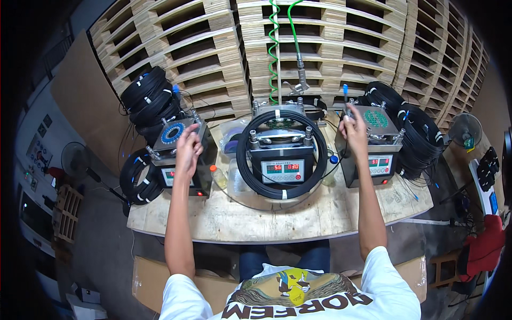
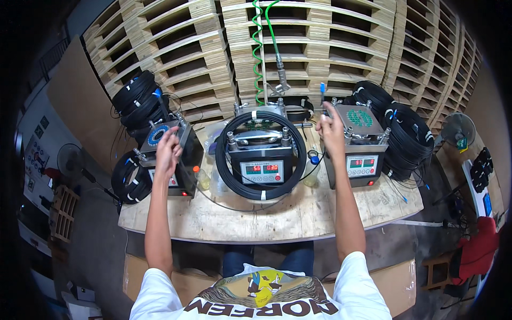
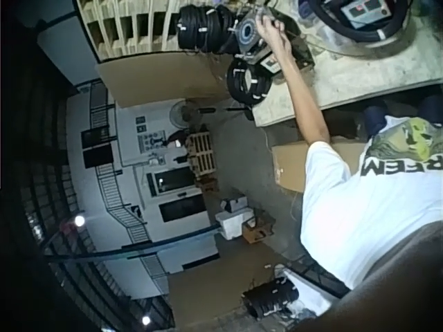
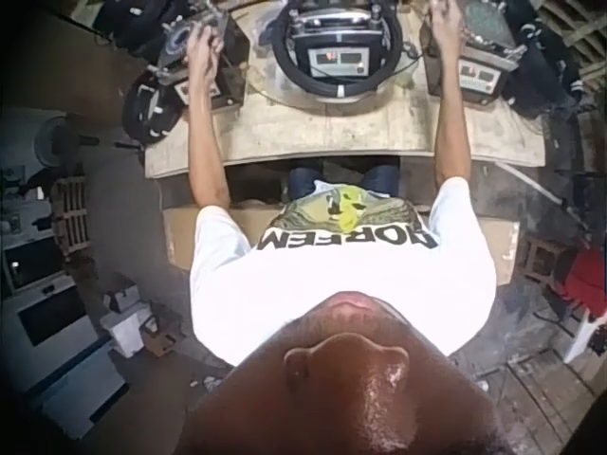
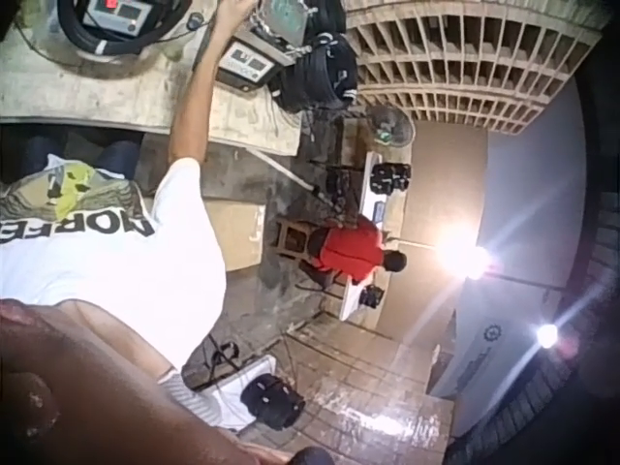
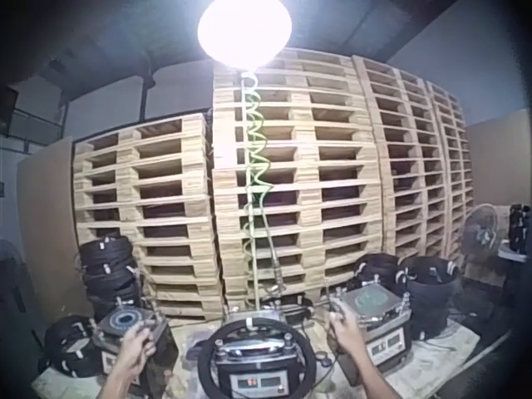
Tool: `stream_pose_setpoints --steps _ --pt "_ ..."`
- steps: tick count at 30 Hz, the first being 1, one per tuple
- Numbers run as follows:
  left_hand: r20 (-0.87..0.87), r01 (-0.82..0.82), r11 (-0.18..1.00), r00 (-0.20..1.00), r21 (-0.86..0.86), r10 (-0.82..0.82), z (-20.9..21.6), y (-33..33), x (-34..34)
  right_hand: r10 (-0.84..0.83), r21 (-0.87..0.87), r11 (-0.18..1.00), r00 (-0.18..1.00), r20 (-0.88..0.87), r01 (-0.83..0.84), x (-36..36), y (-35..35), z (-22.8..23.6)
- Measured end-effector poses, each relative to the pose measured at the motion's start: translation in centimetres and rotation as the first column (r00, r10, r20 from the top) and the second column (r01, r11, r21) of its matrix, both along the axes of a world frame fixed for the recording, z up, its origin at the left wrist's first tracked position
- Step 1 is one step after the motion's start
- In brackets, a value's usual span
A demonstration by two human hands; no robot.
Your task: The recorder is seen operating and setting up machines in a factory setting, possibly related to wire or cable production.
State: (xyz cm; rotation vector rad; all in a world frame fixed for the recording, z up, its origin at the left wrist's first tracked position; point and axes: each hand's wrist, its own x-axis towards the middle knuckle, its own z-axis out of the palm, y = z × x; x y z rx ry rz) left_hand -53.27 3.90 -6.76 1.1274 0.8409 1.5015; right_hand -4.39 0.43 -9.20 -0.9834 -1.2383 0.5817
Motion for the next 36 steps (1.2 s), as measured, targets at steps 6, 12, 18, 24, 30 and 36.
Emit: stream_pose_setpoints --steps 6,12,18,24,30,36 --pt "-0.153 0.01 0.998 0.988 -0.068 -0.02 1.6 5.3 5.3 -0.153 0.102 0.986 0.961 0.231 0.133 -1.5 6.0 1.8" --pt "-0.382 -0.06 0.995 0.92 0.083 0.087 0.5 11.4 7.2 -0.097 0.092 0.993 0.933 0.346 0.069 -3.4 11.2 3.3" --pt "-0.467 -0.006 0.964 0.874 0.265 0.134 1.5 13.6 12.5 0.02 0.033 0.999 0.951 0.31 -0.032 -3.8 14.3 2.9" --pt "-0.347 0.041 0.966 0.936 0.254 0.051 2.2 14.0 14.0 0.028 -0.055 0.998 0.913 0.406 -0.006 -6.1 14.9 4.3" --pt "-0.525 0.034 0.975 0.846 0.22 0.089 -0.8 14.5 16.2 0.011 0.011 1.0 0.734 0.679 -0.025 -6.3 15.2 4.8" --pt "-0.512 0.102 0.987 0.859 0.128 -0.023 -1.0 13.1 16.5 -0.141 0.064 0.99 0.783 0.606 0.129 -4.6 12.7 6.5"
